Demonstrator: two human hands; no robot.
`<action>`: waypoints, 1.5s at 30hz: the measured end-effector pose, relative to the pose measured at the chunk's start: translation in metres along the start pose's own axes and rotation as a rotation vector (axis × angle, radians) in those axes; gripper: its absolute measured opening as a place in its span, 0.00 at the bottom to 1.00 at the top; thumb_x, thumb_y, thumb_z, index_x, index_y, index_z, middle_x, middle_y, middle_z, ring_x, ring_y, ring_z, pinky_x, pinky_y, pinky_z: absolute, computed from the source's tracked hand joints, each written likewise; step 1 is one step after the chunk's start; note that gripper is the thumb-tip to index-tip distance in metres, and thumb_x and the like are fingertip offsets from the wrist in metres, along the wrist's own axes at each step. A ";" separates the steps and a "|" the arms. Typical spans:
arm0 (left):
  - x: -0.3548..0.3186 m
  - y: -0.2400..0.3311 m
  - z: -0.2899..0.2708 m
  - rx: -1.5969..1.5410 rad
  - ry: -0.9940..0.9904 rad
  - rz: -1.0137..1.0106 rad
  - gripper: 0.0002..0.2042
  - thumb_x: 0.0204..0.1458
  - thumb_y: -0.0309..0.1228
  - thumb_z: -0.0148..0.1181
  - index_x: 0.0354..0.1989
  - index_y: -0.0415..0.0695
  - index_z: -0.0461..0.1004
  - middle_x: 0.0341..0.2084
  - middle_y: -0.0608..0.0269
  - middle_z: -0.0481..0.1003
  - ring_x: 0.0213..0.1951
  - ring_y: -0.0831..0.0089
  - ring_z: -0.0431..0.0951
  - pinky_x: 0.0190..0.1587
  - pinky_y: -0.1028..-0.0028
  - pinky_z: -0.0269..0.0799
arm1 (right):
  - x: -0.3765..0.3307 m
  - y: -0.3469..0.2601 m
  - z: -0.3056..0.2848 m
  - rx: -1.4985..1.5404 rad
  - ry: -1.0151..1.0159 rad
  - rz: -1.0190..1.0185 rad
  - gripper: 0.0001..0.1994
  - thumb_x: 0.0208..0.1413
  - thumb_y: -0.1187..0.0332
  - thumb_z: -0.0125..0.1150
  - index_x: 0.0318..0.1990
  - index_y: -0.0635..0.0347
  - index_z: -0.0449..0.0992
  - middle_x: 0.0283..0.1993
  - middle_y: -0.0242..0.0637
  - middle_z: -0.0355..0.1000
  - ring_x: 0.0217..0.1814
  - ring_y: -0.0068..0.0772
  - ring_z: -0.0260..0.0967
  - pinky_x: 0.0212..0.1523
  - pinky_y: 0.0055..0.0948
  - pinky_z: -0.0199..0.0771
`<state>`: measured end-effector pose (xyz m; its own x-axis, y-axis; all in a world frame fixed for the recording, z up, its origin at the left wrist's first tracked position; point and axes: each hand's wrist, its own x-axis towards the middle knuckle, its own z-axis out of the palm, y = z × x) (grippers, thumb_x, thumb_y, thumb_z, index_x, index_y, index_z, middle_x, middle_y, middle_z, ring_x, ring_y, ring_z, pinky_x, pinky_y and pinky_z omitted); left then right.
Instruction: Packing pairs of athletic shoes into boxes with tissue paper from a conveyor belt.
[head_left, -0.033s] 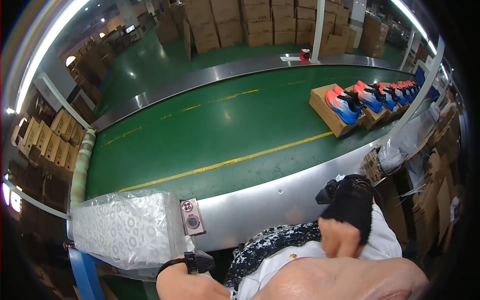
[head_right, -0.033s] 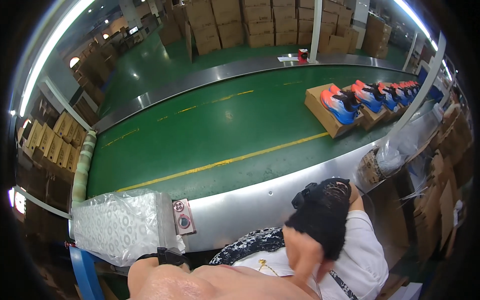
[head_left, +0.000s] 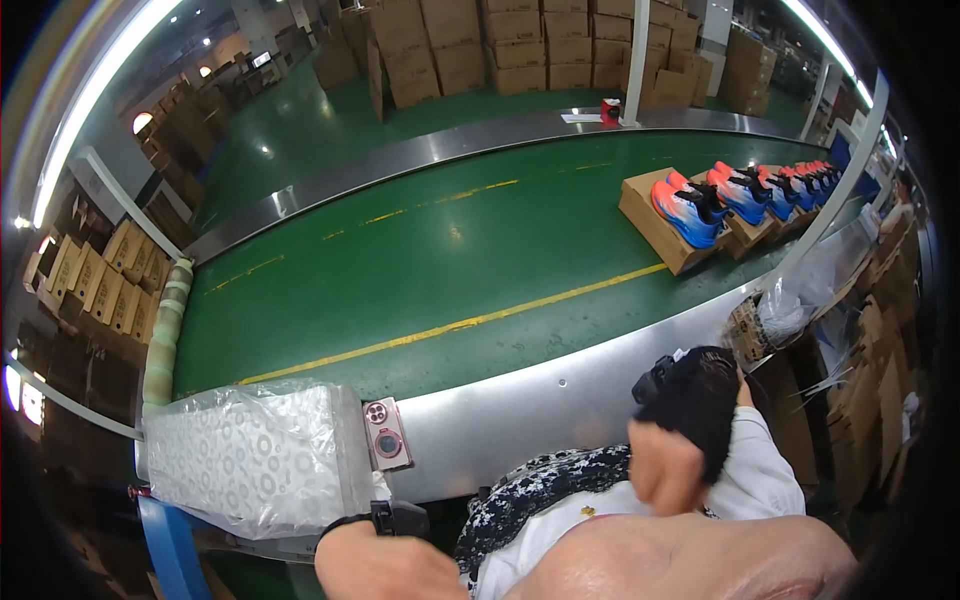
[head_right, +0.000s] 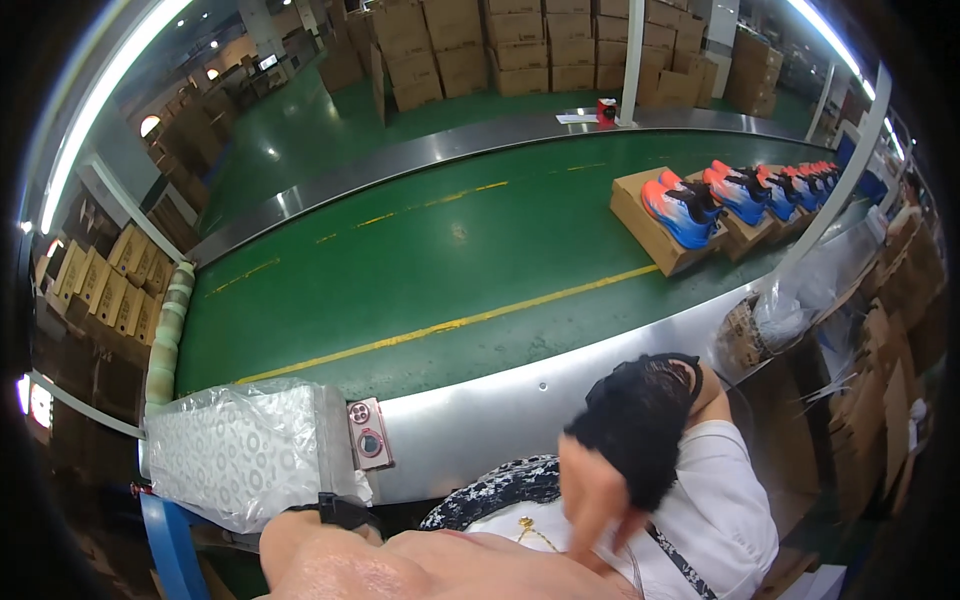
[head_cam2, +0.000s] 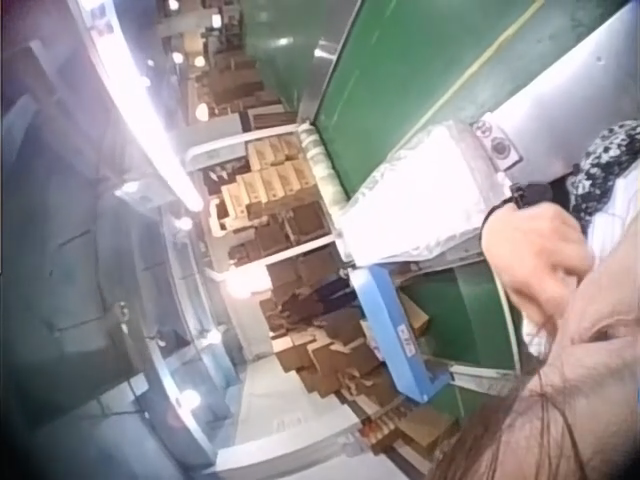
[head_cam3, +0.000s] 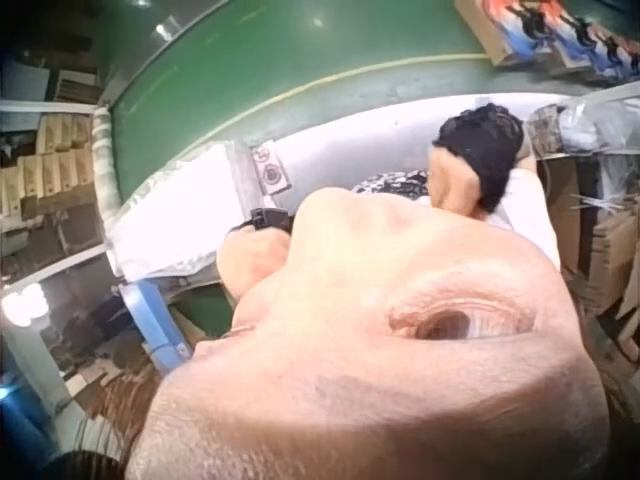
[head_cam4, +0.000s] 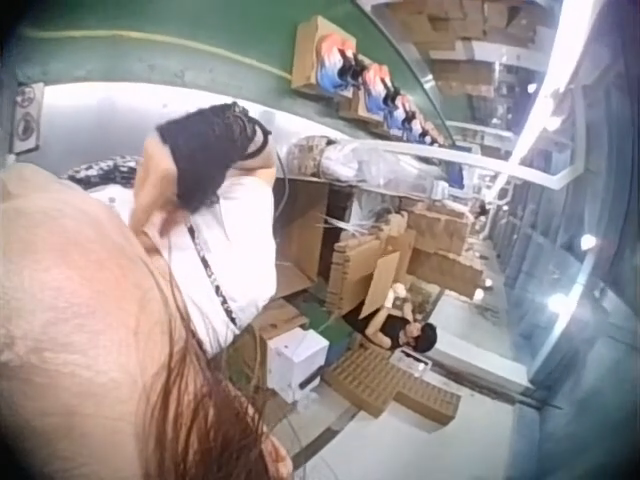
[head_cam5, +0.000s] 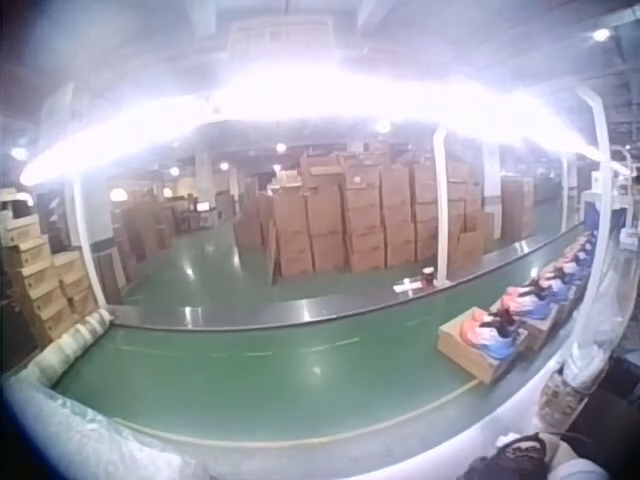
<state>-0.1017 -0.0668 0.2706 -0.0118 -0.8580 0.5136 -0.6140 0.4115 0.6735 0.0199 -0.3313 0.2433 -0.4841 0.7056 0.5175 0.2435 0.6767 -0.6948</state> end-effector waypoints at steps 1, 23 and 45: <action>-0.010 -0.009 -0.005 -0.182 -0.204 -0.331 0.14 0.47 0.37 0.51 0.42 0.48 0.70 0.38 0.51 0.71 0.42 0.57 0.70 0.43 0.61 0.64 | -0.005 0.005 -0.009 -0.004 0.015 0.128 0.07 0.50 0.72 0.49 0.32 0.61 0.74 0.15 0.33 0.61 0.13 0.30 0.58 0.13 0.26 0.58; -0.046 -0.057 0.005 0.039 1.763 0.297 0.25 0.43 0.43 0.56 0.43 0.36 0.61 0.32 0.48 0.66 0.33 0.60 0.69 0.33 0.67 0.69 | -0.076 0.078 0.018 0.164 0.640 1.005 0.13 0.47 0.65 0.53 0.41 0.61 0.70 0.23 0.34 0.70 0.28 0.21 0.67 0.34 0.23 0.65; -0.026 -0.161 -0.062 0.058 1.566 -0.185 0.25 0.46 0.42 0.50 0.46 0.34 0.58 0.34 0.44 0.65 0.36 0.56 0.69 0.37 0.65 0.68 | -0.394 0.094 -0.006 0.344 2.425 1.333 0.06 0.44 0.69 0.54 0.28 0.60 0.70 0.27 0.40 0.69 0.11 0.23 0.54 0.09 0.24 0.54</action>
<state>0.0465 -0.0913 0.1819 0.8359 0.2781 0.4733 -0.5434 0.2979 0.7848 0.2388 -0.5438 -0.0227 0.6877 -0.3495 -0.6363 -0.6051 0.2083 -0.7684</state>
